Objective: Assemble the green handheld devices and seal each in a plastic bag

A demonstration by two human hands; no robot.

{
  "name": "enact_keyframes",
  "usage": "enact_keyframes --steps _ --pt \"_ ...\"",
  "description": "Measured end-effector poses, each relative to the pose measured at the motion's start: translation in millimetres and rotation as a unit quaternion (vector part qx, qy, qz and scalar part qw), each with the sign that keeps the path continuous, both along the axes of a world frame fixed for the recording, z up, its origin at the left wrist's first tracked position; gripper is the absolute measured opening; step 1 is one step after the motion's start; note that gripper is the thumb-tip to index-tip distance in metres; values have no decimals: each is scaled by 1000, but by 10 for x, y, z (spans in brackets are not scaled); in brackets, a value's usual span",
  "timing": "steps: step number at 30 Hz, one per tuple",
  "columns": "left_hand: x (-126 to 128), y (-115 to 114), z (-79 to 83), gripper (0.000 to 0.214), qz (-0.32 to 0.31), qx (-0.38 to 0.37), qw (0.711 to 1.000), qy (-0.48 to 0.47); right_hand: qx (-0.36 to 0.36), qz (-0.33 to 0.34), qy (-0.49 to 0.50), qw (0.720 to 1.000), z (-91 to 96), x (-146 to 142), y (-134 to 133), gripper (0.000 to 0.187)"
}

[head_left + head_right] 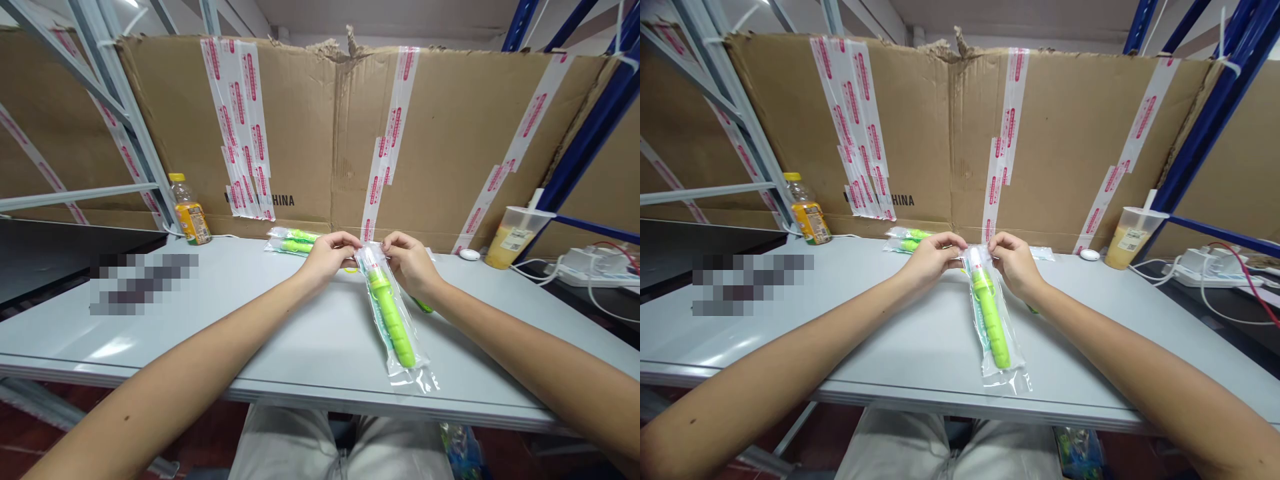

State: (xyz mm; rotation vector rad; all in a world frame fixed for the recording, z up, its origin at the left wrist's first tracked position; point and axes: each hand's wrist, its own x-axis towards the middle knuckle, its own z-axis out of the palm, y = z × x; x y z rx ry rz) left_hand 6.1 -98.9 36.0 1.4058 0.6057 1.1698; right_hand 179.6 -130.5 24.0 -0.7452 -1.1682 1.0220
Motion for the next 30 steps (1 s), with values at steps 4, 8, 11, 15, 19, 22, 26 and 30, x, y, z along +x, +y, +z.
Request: enact_keyframes --steps 4,8,11,15,19,22,26,30 --pt "-12 2 10 6 2 43 999 19 14 11 -15 1000 -4 23 11 10" --pt "-24 -40 35 7 12 75 996 48 15 14 -29 999 10 39 21 7" --pt "-32 -72 56 8 16 89 994 53 26 -1 -36 999 33 45 -9 14" --pt "-53 -89 73 14 13 115 993 37 28 4 -72 997 41 63 -58 23" --pt "-48 -78 65 14 19 116 993 32 50 8 -67 996 13 78 -48 36" --pt "-22 -62 43 29 21 71 997 15 51 1 -51 997 -8 61 -36 43" --pt "-16 -36 1 49 -77 -19 996 41 41 7 -27 999 0 22 -64 43" --pt "-43 9 -40 51 -130 -20 990 52 -32 54 -17 998 46 15 -96 37"
